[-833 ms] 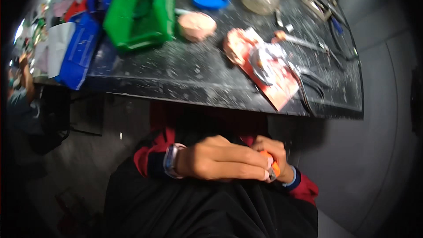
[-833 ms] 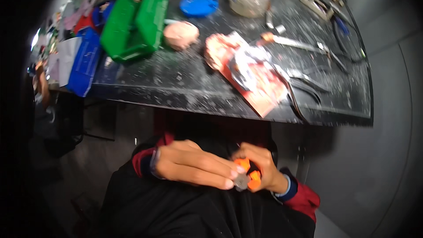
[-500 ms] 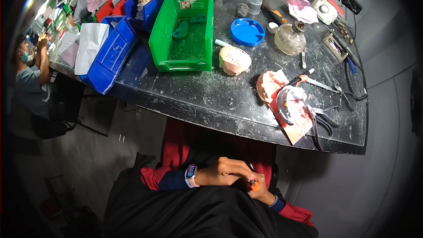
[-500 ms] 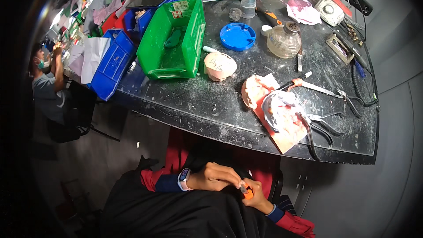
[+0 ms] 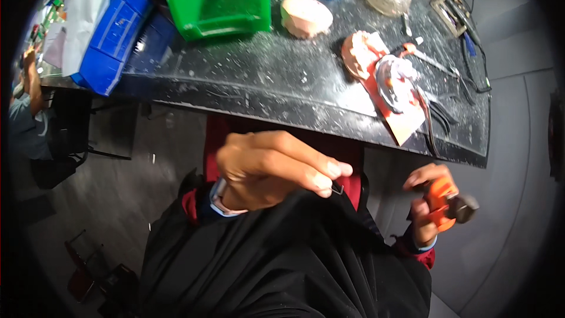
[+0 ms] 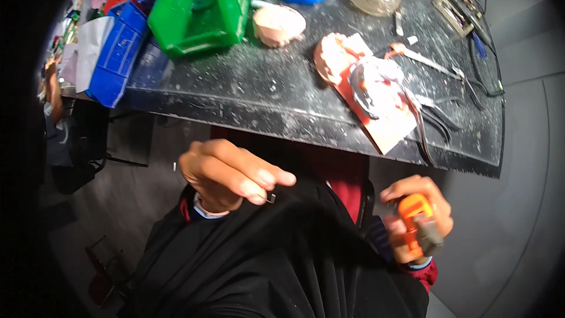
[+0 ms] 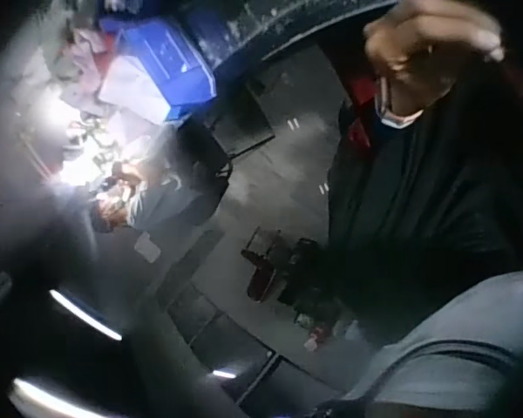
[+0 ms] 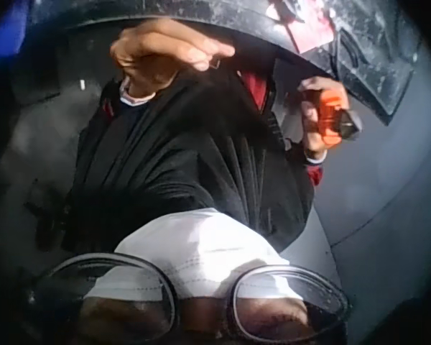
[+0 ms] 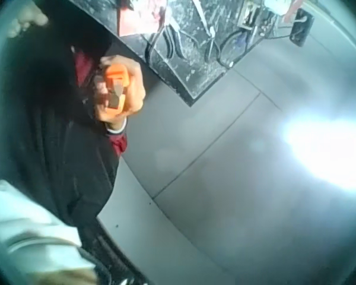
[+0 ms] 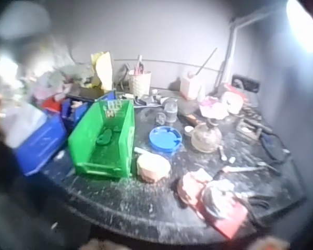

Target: The person bends a thin metal wire using pliers and then places the wire against a white dental cast. The person repeatedly trims and shapes the wire with the pliers while checking the fit against the cast.

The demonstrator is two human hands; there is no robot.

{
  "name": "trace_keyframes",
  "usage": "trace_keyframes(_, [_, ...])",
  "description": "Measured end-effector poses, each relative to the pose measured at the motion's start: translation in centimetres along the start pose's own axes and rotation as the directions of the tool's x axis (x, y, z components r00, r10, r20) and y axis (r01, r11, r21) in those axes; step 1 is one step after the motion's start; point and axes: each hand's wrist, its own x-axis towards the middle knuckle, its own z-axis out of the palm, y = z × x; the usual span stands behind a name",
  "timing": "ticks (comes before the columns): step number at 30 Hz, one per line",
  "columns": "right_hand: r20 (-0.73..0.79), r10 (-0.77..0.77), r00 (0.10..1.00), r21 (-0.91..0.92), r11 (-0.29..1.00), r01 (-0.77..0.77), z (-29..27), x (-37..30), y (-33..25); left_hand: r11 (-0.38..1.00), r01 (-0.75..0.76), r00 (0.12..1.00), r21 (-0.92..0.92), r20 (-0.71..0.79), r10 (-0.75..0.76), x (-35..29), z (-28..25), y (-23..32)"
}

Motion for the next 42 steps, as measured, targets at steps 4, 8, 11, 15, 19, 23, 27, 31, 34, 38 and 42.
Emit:
trace_keyframes(4, [0.038,0.13,0.991,0.204,0.97,-0.135,1.9,-0.6,-0.3,0.988,0.048,0.999,-0.15,-0.005,-0.049,-0.1,0.8,0.2])
trace_keyframes(8, [0.348,0.066,0.935,0.247,0.956,-0.16,3.3,0.2,0.5,0.997,0.006,0.967,-0.074,0.256,0.013,0.4,0.1,-0.2])
trace_keyframes(11, [0.378,0.091,0.921,0.289,0.934,-0.21,4.1,0.1,0.8,0.996,-0.057,0.94,-0.065,0.333,0.075,0.3,-0.2,-0.6])
trace_keyframes(15, [0.36,0.059,0.931,0.22,0.965,-0.146,4.6,0.3,0.9,0.999,-0.042,0.965,0.009,0.26,0.038,-0.6,0.2,-0.6])
trace_keyframes(19, [0.293,0.052,0.955,0.207,0.971,-0.116,4.7,0.0,1.1,0.999,-0.044,0.964,0.013,0.262,0.039,-0.7,0.6,-0.9])
trace_keyframes(23, [0.254,0.044,0.966,0.139,0.987,-0.081,4.7,-0.5,1.5,0.999,-0.032,0.962,0.023,0.273,0.024,-0.7,0.7,-0.9])
trace_keyframes(27, [0.254,0.075,0.964,0.106,0.989,-0.105,4.4,-0.9,1.6,1.0,0.005,0.961,0.005,0.276,-0.006,-0.9,1.0,-0.7])
trace_keyframes(31, [0.244,0.039,0.969,0.083,0.995,-0.061,4.4,-0.4,1.5,1.0,-0.024,0.952,0.003,0.306,0.022,-1.1,0.9,-0.7])
trace_keyframes(34, [0.249,0.04,0.968,0.056,0.997,-0.056,4.1,-0.2,1.4,0.999,-0.035,0.957,0.019,0.29,0.028,-1.3,1.0,-0.6])
trace_keyframes(38, [0.3,0.095,0.949,0.055,0.992,-0.116,3.8,-0.5,1.2,0.999,-0.032,0.952,0.039,0.307,0.019,-1.4,0.9,-0.7])
trace_keyframes(42, [0.285,0.055,0.957,0.064,0.995,-0.076,3.9,-1.0,2.0,1.0,-0.013,0.95,0.024,0.312,0.005,-1.6,0.9,-0.9])
